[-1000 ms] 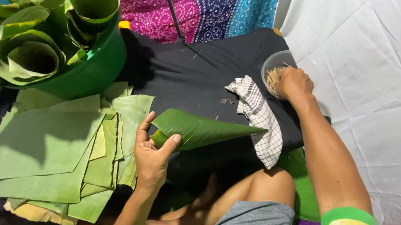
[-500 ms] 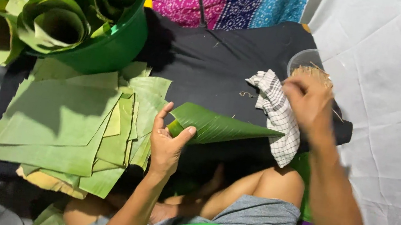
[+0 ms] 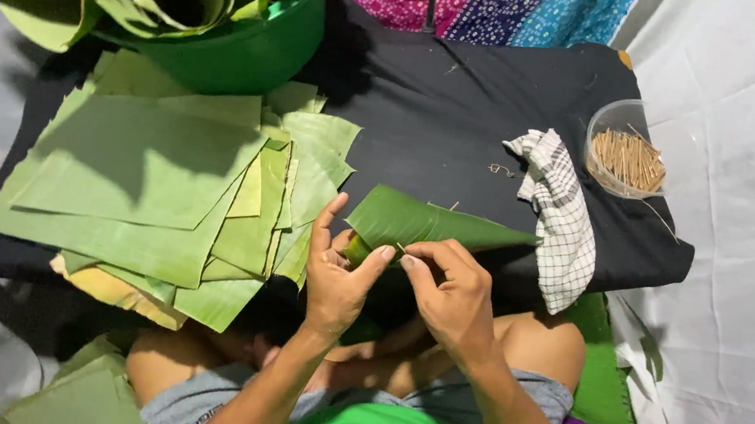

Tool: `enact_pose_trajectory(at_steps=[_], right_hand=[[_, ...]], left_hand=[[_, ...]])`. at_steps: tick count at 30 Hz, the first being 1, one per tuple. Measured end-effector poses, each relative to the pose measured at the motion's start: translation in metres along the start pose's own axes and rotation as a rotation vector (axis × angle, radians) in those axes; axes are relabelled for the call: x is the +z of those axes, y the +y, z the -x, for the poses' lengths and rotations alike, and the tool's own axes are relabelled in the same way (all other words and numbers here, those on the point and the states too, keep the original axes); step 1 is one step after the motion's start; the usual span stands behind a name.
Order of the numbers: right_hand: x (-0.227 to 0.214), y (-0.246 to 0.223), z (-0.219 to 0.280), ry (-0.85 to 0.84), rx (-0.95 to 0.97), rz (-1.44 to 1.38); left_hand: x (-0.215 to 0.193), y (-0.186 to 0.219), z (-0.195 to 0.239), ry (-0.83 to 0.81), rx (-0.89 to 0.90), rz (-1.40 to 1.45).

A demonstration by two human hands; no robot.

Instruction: Folding banana leaves into conical shapes and securing them with small wooden sticks.

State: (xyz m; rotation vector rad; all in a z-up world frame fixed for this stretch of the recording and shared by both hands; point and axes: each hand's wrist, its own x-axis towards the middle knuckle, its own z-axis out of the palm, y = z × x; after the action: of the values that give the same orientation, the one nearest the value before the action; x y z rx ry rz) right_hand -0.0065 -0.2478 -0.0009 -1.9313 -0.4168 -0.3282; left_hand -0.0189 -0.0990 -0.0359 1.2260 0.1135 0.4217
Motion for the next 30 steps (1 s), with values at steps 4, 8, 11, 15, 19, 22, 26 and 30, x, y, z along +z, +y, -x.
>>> enact_pose_trajectory(at_steps=[4,8,11,15,19,22,26,30], right_hand=[[0.006,-0.010,0.002,0.020,-0.020,0.081],[0.014,-0.018,0.003,0.034,-0.050,0.134],[0.019,-0.024,0.006,0.044,-0.089,0.183],[0.024,-0.026,0.007,0.057,-0.096,0.187],[0.028,-0.025,0.009,0.066,-0.107,0.208],[0.031,-0.026,0.006,0.075,-0.114,0.158],[0.035,-0.022,0.007,0.113,-0.108,0.061],[0.035,-0.014,0.009,0.088,-0.078,-0.014]], left_hand=[[-0.016,-0.011,0.006,-0.002,0.051,-0.047],[-0.018,0.000,0.014,0.015,0.125,-0.215],[-0.019,0.000,0.014,0.011,0.237,-0.270],[-0.021,0.000,0.014,0.022,0.323,-0.346],[-0.028,-0.012,0.015,-0.013,0.352,-0.342],[-0.025,-0.003,0.014,-0.017,0.276,-0.218],[-0.023,0.003,0.009,-0.012,0.055,0.021],[-0.016,0.021,0.003,0.037,-0.059,0.028]])
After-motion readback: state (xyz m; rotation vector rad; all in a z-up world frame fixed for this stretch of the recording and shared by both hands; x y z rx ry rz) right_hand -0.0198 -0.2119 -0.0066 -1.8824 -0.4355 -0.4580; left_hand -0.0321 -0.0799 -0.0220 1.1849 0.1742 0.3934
